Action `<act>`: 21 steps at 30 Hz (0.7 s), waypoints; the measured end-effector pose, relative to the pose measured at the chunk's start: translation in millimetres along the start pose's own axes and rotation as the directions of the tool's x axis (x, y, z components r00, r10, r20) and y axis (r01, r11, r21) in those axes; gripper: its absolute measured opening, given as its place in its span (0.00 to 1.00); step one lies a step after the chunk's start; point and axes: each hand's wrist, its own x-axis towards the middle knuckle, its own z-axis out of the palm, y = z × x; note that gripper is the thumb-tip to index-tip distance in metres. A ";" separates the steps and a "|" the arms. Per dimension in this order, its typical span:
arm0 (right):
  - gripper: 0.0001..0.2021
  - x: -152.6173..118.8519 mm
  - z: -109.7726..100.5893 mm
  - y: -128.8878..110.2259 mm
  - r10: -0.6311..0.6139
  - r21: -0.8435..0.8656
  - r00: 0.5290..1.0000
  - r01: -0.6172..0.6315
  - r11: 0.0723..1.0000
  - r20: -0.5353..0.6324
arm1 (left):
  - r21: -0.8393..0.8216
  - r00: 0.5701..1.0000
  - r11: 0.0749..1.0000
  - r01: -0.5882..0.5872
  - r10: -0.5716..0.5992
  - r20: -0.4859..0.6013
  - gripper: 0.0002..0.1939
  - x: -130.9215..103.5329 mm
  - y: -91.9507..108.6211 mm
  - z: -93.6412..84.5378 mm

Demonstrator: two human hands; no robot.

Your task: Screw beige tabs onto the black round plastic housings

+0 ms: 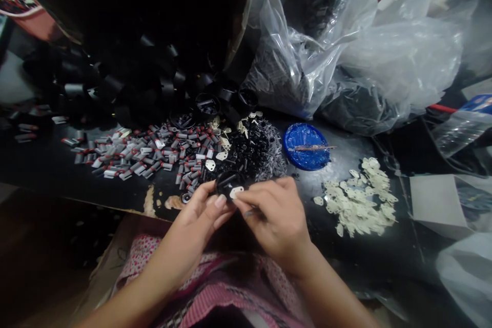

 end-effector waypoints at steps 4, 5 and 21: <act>0.02 -1.4 3.4 1.6 -0.005 -0.015 1.000 0.004 1.000 -0.029 | 0.056 0.998 0.998 -0.009 0.006 0.059 0.07 1.4 -1.6 -1.3; 0.02 -1.7 4.3 1.9 -0.004 -0.019 1.000 0.003 1.000 -0.029 | 0.072 0.998 0.997 -0.012 0.007 0.068 0.07 1.9 -2.1 -2.4; 0.04 -17.0 12.0 -6.4 0.122 0.061 0.992 -0.122 0.991 0.016 | 0.064 0.999 0.997 -0.037 0.039 -0.035 0.11 10.4 -13.1 -1.3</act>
